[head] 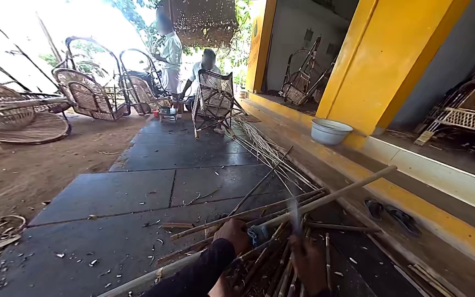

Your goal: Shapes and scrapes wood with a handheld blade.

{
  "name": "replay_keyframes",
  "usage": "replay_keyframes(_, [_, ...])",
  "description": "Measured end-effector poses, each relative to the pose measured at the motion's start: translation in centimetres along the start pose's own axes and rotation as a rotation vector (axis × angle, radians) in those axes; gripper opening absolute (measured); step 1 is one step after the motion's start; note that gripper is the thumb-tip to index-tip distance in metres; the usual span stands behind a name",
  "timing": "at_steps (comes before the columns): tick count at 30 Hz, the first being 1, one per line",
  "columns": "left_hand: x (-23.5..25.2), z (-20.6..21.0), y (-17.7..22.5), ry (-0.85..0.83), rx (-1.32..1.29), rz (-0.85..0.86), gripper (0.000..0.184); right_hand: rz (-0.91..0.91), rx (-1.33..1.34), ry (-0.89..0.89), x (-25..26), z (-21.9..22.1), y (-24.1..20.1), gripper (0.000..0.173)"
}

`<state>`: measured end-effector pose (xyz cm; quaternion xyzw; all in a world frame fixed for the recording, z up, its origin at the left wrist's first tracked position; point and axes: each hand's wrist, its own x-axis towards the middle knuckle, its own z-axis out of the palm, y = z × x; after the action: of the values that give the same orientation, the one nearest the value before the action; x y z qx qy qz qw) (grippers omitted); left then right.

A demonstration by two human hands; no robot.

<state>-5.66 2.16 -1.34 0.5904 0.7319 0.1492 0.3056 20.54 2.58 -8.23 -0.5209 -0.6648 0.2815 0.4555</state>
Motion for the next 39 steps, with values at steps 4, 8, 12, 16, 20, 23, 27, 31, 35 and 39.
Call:
replay_keyframes(4, [0.0,-0.2,0.1,0.006,0.012,0.016,0.028,0.007,0.083,0.112,0.0,0.5,-0.3,0.042])
replay_keyframes(8, [-0.3,-0.1,-0.1,-0.023,0.009,0.006,0.028,-0.055,-0.035,-0.029,-1.1,1.3,-0.5,0.044])
replay_keyframes(12, [0.0,0.1,0.0,-0.049,0.020,0.029,0.029,0.084,0.247,0.200,-0.6,0.7,-1.1,0.037])
replay_keyframes(16, [0.5,0.4,-0.6,-0.046,0.025,0.040,0.029,-0.085,-0.125,-0.015,-2.2,1.6,-1.0,0.046])
replay_keyframes(20, [-0.2,0.6,-0.4,-0.071,0.025,0.063,0.028,0.015,0.179,0.168,-1.0,0.6,-0.5,0.040])
replay_keyframes(23, [0.0,0.5,-0.7,-0.076,0.022,0.086,0.026,-0.127,-0.159,-0.048,-2.6,1.7,-0.5,0.048])
replay_keyframes(27, [-0.3,0.5,-0.3,-0.078,0.026,0.115,0.027,-0.027,0.166,0.190,-1.1,1.0,-0.6,0.039])
replay_keyframes(31, [0.0,0.6,-0.8,-0.075,0.028,0.119,0.026,-0.184,-0.189,0.004,-2.4,1.9,-0.7,0.050])
replay_keyframes(35, [-0.7,0.4,-0.3,-0.100,0.043,0.110,0.028,-0.042,0.161,0.200,-1.5,1.4,-0.3,0.042])
replay_keyframes(39, [-0.8,-0.1,-0.5,-0.115,0.088,0.063,0.031,-0.031,0.076,0.158,-1.7,0.4,0.4,0.044])
